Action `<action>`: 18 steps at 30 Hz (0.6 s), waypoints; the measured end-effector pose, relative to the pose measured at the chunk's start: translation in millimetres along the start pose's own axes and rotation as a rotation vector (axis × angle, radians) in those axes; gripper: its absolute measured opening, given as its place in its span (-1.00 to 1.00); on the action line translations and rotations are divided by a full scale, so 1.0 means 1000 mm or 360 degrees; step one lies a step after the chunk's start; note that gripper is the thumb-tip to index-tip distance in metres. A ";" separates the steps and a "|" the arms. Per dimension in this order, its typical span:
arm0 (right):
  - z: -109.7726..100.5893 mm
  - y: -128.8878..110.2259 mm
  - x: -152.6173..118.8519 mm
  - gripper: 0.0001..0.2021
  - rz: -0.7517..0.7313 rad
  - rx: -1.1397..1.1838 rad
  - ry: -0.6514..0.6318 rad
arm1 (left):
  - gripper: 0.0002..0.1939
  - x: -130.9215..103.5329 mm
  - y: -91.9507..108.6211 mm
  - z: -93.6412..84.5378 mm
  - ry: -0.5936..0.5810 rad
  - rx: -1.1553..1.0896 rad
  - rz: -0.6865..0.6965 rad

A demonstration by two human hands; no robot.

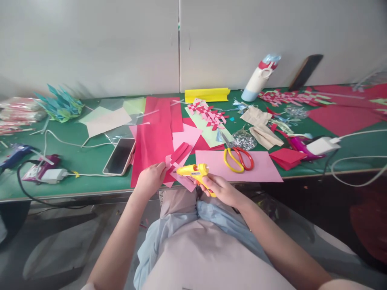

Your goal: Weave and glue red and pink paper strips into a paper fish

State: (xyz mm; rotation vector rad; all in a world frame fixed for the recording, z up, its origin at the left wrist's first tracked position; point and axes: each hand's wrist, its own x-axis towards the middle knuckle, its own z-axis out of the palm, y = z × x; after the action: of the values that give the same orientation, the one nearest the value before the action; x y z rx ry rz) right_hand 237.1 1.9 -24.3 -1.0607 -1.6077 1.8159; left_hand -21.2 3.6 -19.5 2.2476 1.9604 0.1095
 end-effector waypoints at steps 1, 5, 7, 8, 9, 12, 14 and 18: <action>0.002 0.002 0.004 -0.50 -0.0007 -0.0057 0.0006 | -0.70 0.000 0.000 0.000 0.0003 -0.0014 -0.0001; 0.007 0.008 0.018 -0.51 -0.0024 -0.0239 0.0025 | -0.67 0.000 -0.003 0.005 0.0050 -0.0067 -0.0005; 0.009 0.010 0.021 -0.51 -0.0017 -0.0291 0.0033 | -0.68 0.001 -0.005 0.007 0.0051 -0.0063 -0.0004; 0.009 0.010 0.022 -0.52 -0.0010 -0.0321 0.0036 | -0.69 0.001 -0.006 0.008 0.0044 -0.0056 -0.0004; 0.010 0.010 0.023 -0.52 -0.0003 -0.0352 0.0038 | -0.69 0.001 -0.007 0.008 0.0034 -0.0048 -0.0007; 0.010 0.007 0.023 -0.52 0.0020 -0.0429 0.0034 | -0.68 0.003 -0.008 0.007 0.0002 -0.0029 -0.0028; 0.010 0.003 0.023 -0.52 0.0022 -0.0490 0.0042 | -0.67 0.004 -0.009 0.006 -0.0011 -0.0025 -0.0034; 0.012 -0.005 0.022 -0.52 0.0040 -0.0628 0.0063 | -0.67 0.004 -0.009 0.004 -0.0026 -0.0037 -0.0027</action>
State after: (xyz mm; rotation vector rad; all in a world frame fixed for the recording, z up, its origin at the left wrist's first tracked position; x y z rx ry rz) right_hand 214.5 12.9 -24.0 -1.2786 -1.9861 1.5139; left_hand -28.6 8.2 -25.3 2.2100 1.9590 0.1108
